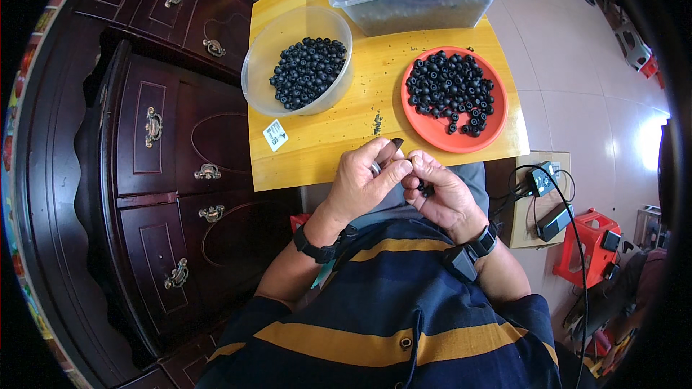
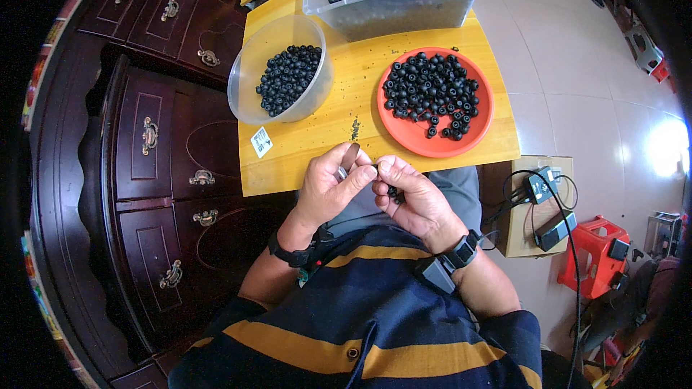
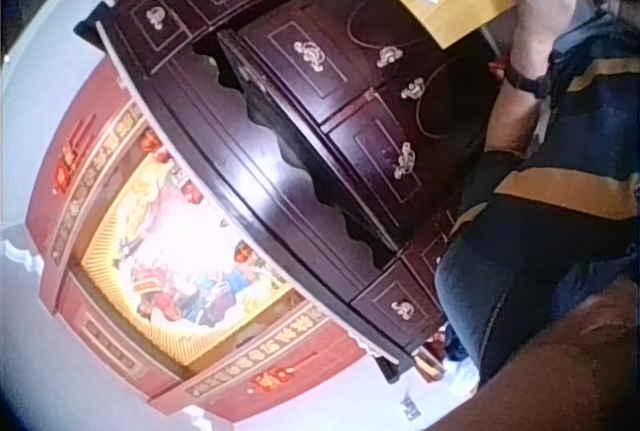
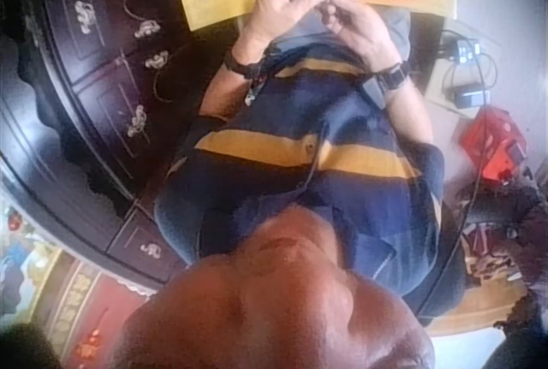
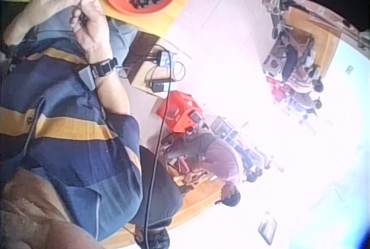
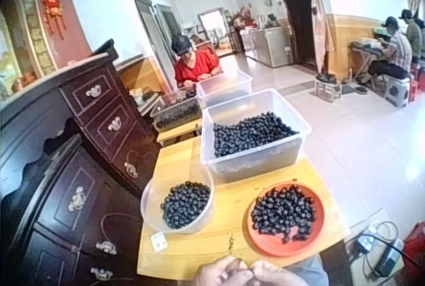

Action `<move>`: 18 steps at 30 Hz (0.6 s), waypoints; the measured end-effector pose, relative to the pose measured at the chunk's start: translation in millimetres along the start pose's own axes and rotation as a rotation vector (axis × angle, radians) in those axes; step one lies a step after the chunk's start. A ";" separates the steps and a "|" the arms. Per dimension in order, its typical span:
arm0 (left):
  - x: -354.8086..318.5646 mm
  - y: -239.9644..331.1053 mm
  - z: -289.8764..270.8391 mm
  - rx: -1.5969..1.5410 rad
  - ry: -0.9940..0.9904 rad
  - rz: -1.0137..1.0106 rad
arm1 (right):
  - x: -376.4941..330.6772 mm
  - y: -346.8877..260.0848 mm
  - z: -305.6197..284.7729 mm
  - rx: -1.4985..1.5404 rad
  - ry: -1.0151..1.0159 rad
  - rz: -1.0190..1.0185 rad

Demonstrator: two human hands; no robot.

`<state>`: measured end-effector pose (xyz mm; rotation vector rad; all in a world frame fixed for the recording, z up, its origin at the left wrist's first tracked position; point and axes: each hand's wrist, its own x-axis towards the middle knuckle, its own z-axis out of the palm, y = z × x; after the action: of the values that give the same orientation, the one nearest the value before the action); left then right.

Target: The person is sorting and inspecting small dark berries (likely blueberries) on a table, moving them between containers.

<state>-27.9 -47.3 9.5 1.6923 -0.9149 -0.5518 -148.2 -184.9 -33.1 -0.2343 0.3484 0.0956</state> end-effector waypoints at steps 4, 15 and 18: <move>0.5 -2.8 0.7 -0.180 -0.036 -0.100 | -0.5 -1.3 -0.1 0.022 0.010 0.020; 0.3 8.2 -2.4 0.120 -0.036 0.006 | 0.8 4.2 -4.6 0.021 0.066 0.041; 9.3 5.9 -19.5 0.268 0.123 0.094 | 0.8 3.1 -5.1 0.051 0.054 0.073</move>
<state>-9.5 -44.0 22.0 1.8885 -1.0074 -0.2673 -149.5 -183.2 -38.6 -0.1741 0.4123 0.1523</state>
